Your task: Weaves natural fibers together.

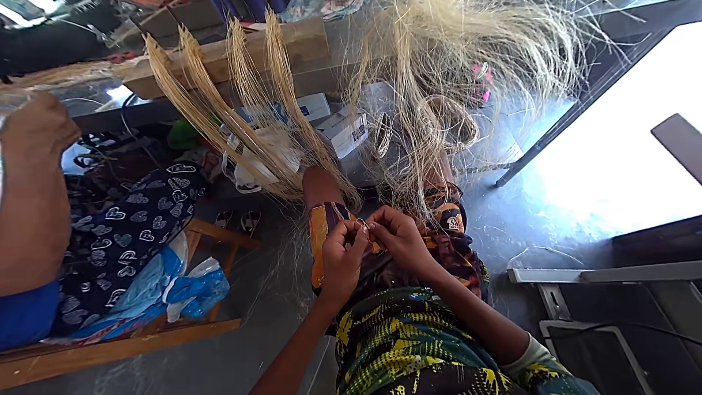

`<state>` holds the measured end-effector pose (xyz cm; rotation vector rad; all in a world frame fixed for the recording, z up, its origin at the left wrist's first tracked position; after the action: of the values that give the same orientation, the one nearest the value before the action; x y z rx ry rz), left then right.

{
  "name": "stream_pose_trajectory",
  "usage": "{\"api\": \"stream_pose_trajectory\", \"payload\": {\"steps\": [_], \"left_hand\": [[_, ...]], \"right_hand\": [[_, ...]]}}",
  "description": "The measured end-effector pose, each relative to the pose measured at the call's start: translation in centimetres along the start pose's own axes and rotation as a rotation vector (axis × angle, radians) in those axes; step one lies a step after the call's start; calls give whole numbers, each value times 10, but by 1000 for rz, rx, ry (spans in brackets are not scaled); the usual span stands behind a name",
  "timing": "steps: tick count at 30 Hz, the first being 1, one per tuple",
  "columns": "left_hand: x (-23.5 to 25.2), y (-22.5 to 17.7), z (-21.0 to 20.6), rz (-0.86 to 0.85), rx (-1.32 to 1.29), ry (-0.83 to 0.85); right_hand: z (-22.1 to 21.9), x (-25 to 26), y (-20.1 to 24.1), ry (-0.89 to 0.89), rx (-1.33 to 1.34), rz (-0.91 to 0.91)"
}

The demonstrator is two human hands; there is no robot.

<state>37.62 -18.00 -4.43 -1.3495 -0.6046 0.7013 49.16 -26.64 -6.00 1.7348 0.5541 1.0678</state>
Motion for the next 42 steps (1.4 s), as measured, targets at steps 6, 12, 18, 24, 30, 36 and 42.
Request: {"api": "stream_pose_trajectory", "payload": {"steps": [6,12,18,24,30,36,42], "left_hand": [[1,2,2,-17,33,-33],[2,3,4,-29,86,1],[5,-2,1,195,-130,45],[9,14,25,56,493,138],[11,16,28,-123,684,180],[13,16,25,-168,748,186],[13,19,23,-308,879,171]], "right_hand": [[0,-3,-2,55,-57,119],[2,-2,-18,2,-150,238],[5,-1,-30,14,-222,313],[17,1,-35,256,-226,64],[21,-2,-45,305,-175,50],[24,-6,-51,289,-142,32],[24,-7,-61,263,-30,-10]]}}
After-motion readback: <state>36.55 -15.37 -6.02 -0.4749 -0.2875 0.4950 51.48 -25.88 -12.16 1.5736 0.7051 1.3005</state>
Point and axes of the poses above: each hand's wrist, its own x-axis towards the middle knuckle, its own z-axis out of the back of the hand, y = z × x, the point moved 1 cm from there along x, towards the middle knuckle, and after that the axes turned 11 degrees about z, right-handed, at the moved point
